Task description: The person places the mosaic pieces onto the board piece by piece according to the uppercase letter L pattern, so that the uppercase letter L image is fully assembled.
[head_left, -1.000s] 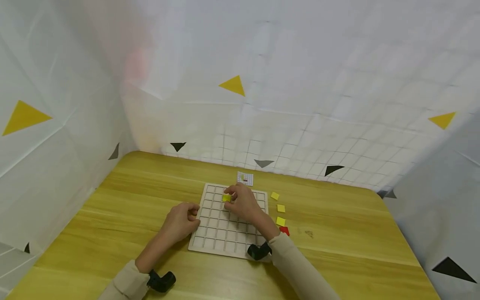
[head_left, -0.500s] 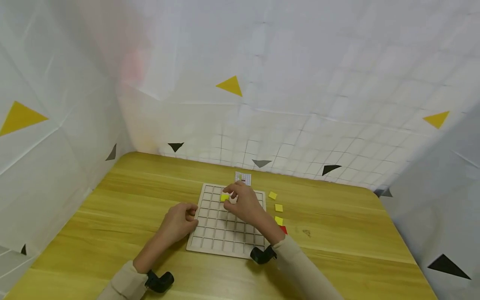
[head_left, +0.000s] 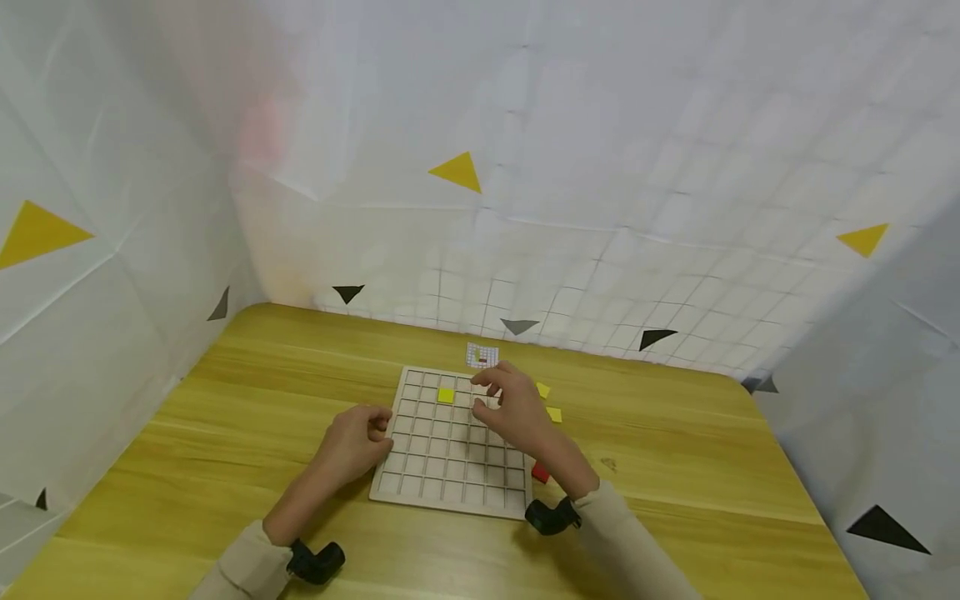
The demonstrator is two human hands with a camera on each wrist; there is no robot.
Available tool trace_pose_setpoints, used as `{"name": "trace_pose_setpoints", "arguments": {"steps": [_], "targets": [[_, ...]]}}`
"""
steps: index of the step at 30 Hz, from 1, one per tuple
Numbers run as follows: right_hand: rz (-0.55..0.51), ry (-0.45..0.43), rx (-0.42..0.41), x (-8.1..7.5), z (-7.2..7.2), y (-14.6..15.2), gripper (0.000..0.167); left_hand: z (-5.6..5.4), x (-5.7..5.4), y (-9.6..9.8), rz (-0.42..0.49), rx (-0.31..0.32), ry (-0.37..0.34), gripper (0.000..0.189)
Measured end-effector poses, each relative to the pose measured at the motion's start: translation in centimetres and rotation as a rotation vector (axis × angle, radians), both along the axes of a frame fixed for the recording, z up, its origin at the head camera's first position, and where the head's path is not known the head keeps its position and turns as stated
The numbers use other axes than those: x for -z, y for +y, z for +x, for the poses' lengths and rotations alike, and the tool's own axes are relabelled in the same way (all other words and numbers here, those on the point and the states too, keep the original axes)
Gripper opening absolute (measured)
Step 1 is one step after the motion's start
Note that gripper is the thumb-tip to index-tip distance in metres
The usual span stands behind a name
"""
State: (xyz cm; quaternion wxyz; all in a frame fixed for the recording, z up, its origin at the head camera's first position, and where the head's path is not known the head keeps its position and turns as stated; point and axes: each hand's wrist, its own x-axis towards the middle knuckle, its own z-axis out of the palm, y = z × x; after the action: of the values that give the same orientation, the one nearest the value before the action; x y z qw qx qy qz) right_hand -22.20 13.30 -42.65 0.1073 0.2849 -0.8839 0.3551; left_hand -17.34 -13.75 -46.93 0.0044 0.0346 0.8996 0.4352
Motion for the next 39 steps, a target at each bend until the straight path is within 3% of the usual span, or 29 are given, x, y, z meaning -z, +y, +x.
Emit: {"name": "trace_pose_setpoints", "arguments": {"steps": [11, 31, 39], "targets": [[-0.003, 0.025, 0.082, 0.8, 0.3, 3.7, 0.024, 0.0, 0.0, 0.0, -0.002, -0.011, -0.006, 0.04], [-0.028, -0.094, 0.201, 2.6, 2.0, 9.1, 0.025, 0.3, -0.1, 0.2, 0.011, -0.024, -0.027, 0.04], [0.031, -0.115, 0.246, 3.9, 2.5, 10.8, 0.025, 0.1, -0.1, 0.2, 0.004, -0.016, -0.028, 0.04]]}}
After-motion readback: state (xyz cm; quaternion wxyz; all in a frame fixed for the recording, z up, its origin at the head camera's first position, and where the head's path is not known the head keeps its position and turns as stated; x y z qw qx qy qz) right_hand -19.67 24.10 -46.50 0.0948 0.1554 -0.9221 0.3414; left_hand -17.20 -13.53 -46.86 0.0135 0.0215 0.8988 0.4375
